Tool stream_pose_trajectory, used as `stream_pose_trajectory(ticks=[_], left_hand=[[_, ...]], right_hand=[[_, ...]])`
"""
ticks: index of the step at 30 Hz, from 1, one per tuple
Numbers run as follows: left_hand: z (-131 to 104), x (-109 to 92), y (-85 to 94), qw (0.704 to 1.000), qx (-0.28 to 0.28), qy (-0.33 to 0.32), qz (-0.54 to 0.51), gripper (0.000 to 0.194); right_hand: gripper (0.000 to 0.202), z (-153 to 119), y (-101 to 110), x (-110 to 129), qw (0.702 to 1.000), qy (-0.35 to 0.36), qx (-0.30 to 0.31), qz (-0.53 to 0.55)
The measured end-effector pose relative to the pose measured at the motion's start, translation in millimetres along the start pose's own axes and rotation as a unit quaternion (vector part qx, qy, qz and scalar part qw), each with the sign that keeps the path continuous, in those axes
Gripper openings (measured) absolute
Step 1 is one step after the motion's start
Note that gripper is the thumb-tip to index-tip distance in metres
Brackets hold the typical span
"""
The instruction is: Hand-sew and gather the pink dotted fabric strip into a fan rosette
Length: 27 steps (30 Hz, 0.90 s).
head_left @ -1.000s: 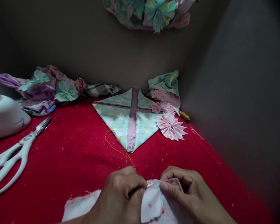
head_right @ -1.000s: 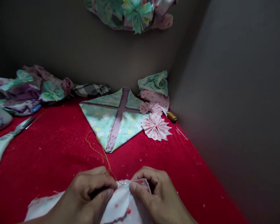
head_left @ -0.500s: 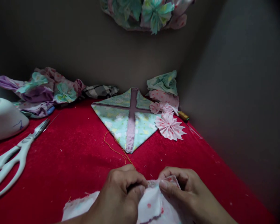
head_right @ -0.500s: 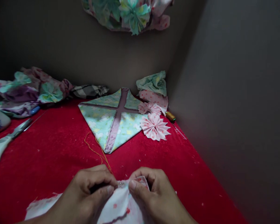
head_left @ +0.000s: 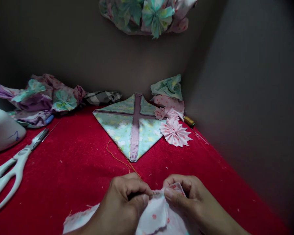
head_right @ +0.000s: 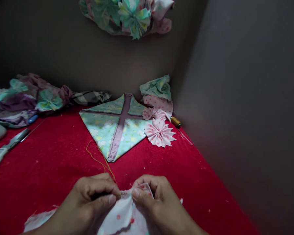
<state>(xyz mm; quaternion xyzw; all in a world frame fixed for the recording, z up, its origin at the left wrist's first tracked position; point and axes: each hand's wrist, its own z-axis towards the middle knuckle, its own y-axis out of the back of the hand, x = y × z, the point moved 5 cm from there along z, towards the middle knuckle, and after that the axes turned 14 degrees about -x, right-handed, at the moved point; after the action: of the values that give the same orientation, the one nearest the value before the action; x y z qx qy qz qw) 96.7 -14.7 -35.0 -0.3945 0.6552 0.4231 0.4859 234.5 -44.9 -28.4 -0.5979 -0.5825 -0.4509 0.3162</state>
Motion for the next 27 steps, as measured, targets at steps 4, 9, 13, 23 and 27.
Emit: stream_pose_trajectory(ticks=[4,9,13,23,27], left_hand=[[2,-1,0.3,0.999,0.007,-0.001,-0.033,0.021],[3,-3,-1.7,0.999,0.013,-0.001,-0.037,0.022],[2,-3,-3.2,0.999,0.007,-0.005,-0.038,0.022],[-9,-41,-2.3,0.953,0.001,-0.298,0.062,0.017],[-5,-45,2.6,0.965,-0.032,-0.258,0.03,0.016]], right_hand=[[0.04,0,-3,-4,0.999,-0.016,0.029,0.042],[0.037,-1,-9,-6,0.995,-0.028,0.06,0.078],[0.035,-1,-14,-2,0.997,-0.017,0.046,0.053],[0.03,-2,-14,-2,0.999,0.023,0.018,0.029],[0.032,-2,-12,-6,0.999,0.035,0.02,0.022]])
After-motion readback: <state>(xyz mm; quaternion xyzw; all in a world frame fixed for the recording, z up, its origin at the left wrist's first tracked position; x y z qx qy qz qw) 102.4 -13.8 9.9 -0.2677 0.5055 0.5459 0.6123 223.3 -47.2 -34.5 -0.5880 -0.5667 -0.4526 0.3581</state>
